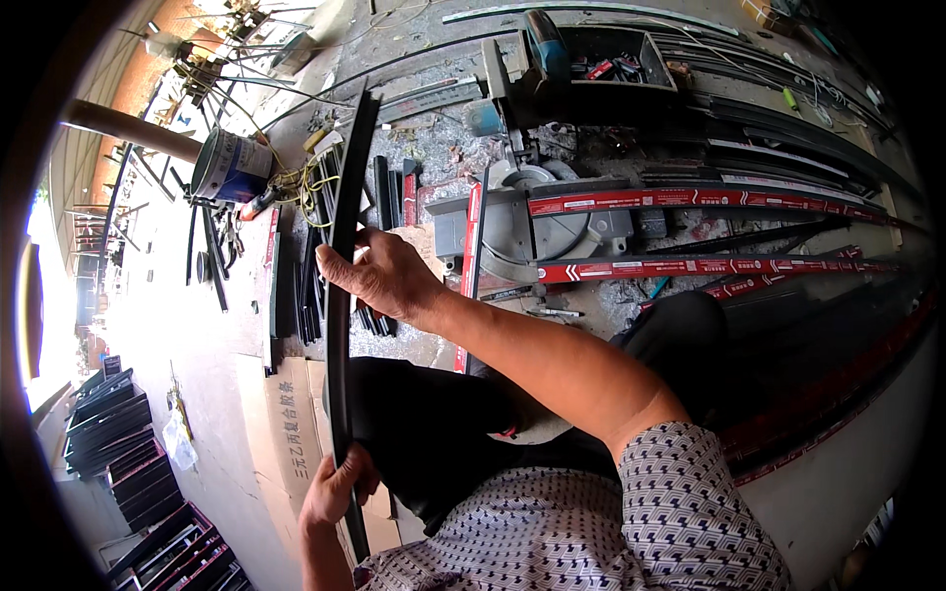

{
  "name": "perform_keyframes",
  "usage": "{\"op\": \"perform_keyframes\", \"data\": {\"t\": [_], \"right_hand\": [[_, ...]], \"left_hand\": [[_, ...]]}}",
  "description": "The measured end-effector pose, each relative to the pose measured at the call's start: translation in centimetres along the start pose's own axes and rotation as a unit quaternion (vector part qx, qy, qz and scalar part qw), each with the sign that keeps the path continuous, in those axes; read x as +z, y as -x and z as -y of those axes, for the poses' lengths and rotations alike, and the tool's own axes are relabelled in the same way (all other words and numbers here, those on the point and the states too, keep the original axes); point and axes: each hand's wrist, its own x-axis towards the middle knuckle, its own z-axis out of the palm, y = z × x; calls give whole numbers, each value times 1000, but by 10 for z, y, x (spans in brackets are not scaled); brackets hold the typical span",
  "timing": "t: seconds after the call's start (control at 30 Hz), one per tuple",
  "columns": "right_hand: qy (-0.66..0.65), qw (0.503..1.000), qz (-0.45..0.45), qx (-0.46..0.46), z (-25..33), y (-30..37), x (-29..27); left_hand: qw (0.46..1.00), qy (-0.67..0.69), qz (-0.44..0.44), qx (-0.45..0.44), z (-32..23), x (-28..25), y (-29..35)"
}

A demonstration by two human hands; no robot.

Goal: The person sits on the floor in a workshop and uses a chop saw to cut several long metal profiles. After cutting, the person stands and carries the cut pieces to a nearby assembly jig, placing them into the frame structure.

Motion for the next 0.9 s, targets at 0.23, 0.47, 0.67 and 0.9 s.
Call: {"op": "perform_keyframes", "data": {"t": [0.23, 0.47, 0.67, 0.9], "right_hand": [[-21, 999, -40, 17, -17, 12, -11], [-19, 991, -37, 124, -31, 44, -23], [71, 994, -47, 70, -57, 67, -33], [198, 973, -4, 122, -60, 79, -75]], "left_hand": [[988, 83, 130, 28, 5, 35, -9], [968, 179, 164, 60, -36, 61, -62], [968, 199, 145, 51, -57, 77, -124], [975, 196, 106, 21, -64, 102, -154]]}}
